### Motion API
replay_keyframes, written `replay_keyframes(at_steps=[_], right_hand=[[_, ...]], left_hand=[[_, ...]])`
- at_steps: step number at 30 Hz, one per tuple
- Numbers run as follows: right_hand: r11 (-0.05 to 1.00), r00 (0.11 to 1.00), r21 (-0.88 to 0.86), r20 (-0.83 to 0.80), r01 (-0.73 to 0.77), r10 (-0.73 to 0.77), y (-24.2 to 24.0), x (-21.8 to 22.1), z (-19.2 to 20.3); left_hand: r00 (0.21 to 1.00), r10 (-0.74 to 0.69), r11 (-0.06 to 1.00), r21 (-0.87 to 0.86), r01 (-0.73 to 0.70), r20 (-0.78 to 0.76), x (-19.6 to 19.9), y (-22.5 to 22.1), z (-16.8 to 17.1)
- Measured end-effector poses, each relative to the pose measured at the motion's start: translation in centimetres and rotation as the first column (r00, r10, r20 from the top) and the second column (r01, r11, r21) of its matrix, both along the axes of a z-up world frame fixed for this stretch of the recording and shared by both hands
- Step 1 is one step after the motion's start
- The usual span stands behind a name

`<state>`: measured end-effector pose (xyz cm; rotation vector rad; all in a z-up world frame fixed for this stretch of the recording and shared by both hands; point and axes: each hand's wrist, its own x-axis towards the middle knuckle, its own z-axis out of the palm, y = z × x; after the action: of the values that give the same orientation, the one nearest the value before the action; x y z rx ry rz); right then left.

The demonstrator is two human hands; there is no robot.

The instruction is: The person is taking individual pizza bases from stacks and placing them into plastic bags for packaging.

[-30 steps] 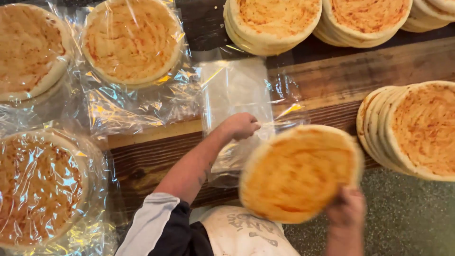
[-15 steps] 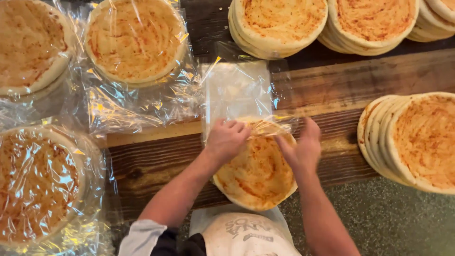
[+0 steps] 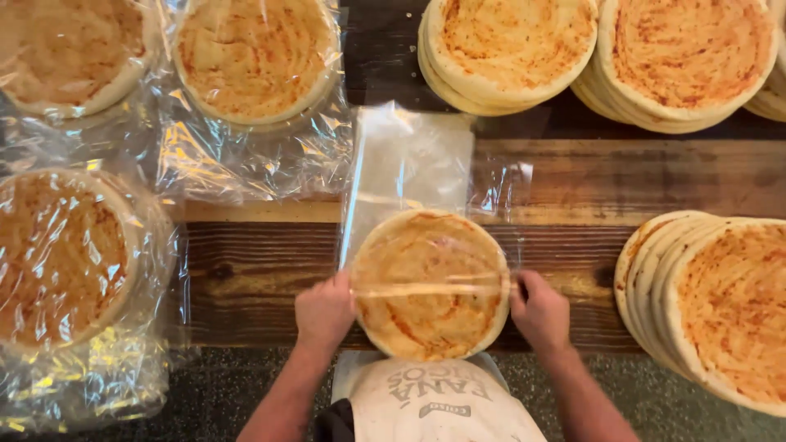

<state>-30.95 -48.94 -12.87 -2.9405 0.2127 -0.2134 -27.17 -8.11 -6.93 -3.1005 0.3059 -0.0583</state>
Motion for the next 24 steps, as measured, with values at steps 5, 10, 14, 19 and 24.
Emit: replay_keyframes(at_steps=[5,10,14,19,24], right_hand=[[0.959,0.982,0.275,-0.150,-0.070,0.115,0.3,-6.2,5.6],[0.964,0.983,0.262,0.162,0.038,-0.083,-3.3,-4.1,14.8],[0.499,0.985,0.863,0.142,-0.075,-0.098,-2.7,2.5,30.3],[0.759,0.985,0.633,0.030,-0.151,0.171,0.4,17.5,34.5],[0.618,0.917,0.696,0.153,-0.364,0.368,-11.8,40.8,25.8]], left_hand=[[0.827,0.047,0.999,0.021,-0.043,-0.561,-7.0,-0.6,1.7],[0.980,-0.140,0.414,-0.907,-0.073,-0.142,-3.0,-2.3,19.2],[0.946,-0.204,0.471,-0.821,0.321,0.253,1.6,-0.3,33.3],[0.957,-0.040,0.856,-0.484,0.181,0.287,15.1,4.2,33.0],[0.836,0.049,0.879,-0.421,0.224,0.547,23.8,8.9,38.0]])
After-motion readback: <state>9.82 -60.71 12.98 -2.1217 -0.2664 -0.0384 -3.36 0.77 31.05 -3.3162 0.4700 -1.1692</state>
